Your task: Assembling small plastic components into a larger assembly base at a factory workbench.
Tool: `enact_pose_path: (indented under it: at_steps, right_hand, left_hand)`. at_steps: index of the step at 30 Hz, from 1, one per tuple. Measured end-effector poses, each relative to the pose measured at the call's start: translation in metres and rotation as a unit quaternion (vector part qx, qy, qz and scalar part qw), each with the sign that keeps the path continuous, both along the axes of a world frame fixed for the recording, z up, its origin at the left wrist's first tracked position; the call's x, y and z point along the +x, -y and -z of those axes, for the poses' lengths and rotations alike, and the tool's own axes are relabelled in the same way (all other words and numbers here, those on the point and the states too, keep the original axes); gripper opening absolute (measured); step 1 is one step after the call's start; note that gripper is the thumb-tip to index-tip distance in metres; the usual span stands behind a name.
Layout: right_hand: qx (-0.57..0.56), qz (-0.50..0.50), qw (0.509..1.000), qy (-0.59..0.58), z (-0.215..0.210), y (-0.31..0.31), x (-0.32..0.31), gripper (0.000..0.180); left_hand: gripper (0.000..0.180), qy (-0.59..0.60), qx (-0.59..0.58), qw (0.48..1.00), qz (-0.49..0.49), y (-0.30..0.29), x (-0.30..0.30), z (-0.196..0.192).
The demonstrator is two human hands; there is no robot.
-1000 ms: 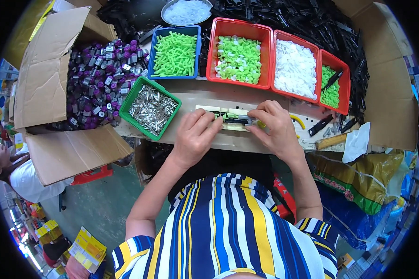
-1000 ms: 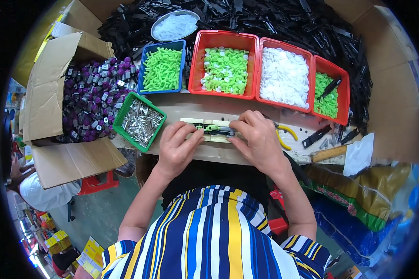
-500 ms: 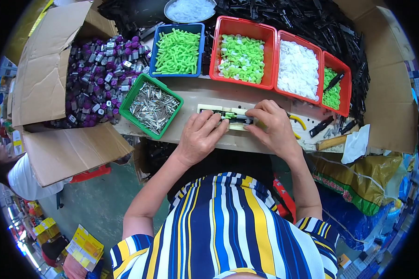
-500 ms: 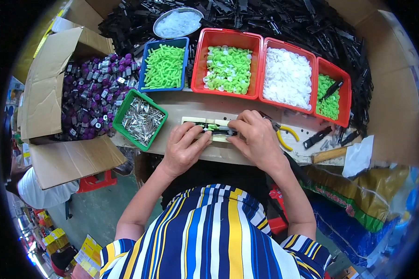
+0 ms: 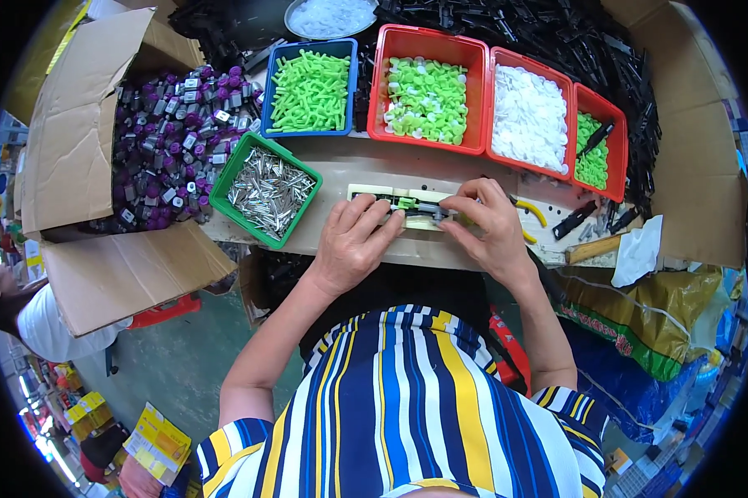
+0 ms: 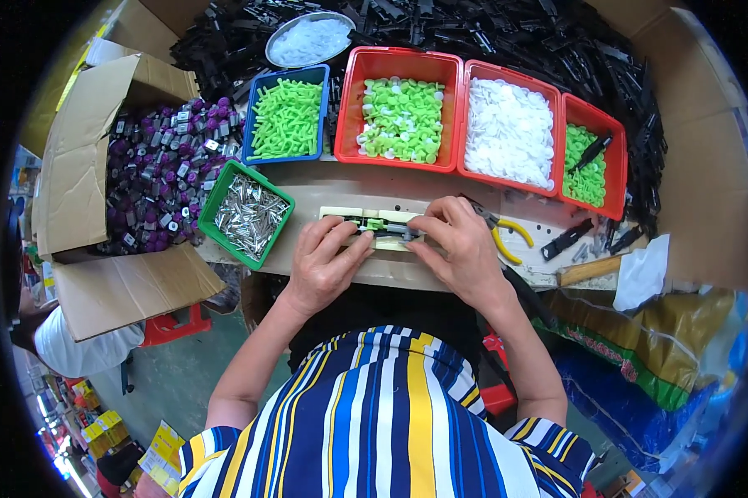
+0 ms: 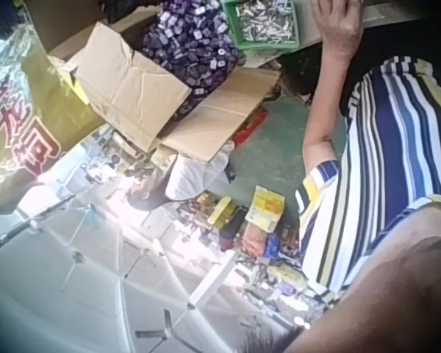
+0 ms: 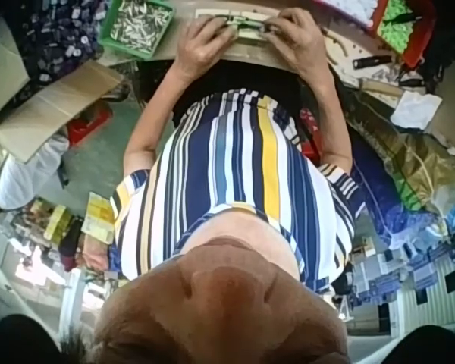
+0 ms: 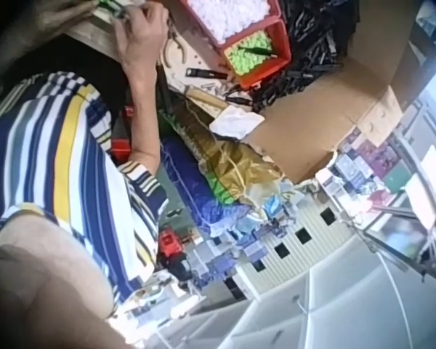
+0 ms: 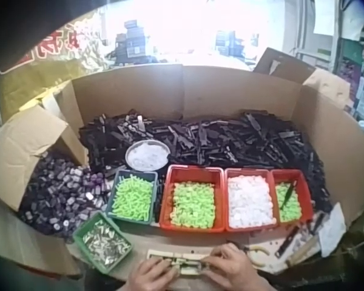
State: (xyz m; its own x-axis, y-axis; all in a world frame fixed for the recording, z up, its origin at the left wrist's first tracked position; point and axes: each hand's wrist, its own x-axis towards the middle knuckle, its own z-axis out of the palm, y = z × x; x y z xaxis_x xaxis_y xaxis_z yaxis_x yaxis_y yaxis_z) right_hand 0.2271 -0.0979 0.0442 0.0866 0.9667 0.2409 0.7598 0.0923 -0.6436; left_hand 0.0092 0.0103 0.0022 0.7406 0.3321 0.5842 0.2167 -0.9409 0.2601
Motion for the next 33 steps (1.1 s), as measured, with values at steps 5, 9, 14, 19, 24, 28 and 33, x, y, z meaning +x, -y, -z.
enact_pose_path:
  at_steps: [5,9,14,19,24,28,33]
  right_hand:
    - [0.024,-0.005,0.999,0.042,0.003,-0.003,-0.003,0.026]
    - [0.057,-0.011,0.994,0.096,0.003,-0.002,-0.007,0.024]
    - [0.062,-0.009,0.99,0.124,0.002,-0.001,-0.009,0.023]
    - [0.063,-0.017,0.985,0.159,0.004,0.0,-0.009,0.024]
    - [0.049,-0.009,0.988,0.146,0.004,0.003,-0.007,0.025]
    - [0.05,0.032,0.994,0.089,-0.005,0.01,0.003,0.03]
    - [0.053,0.142,0.986,0.066,-0.013,0.032,0.048,0.024]
  left_hand:
    - [0.031,-0.005,0.0,1.0,-0.002,0.0,0.0,0.0]
    - [0.031,0.0,-0.003,1.0,-0.003,0.0,-0.001,0.001]
    - [0.032,0.001,-0.008,1.0,-0.006,0.001,-0.001,0.0]
    - [0.029,0.016,-0.008,1.0,-0.012,0.002,0.0,-0.001]
    - [0.032,0.018,-0.009,1.0,-0.013,0.003,0.003,-0.011]
    - [0.033,0.007,-0.024,0.999,-0.029,0.007,-0.002,-0.017]
    - [0.034,0.036,-0.025,0.999,-0.019,0.005,-0.005,-0.014]
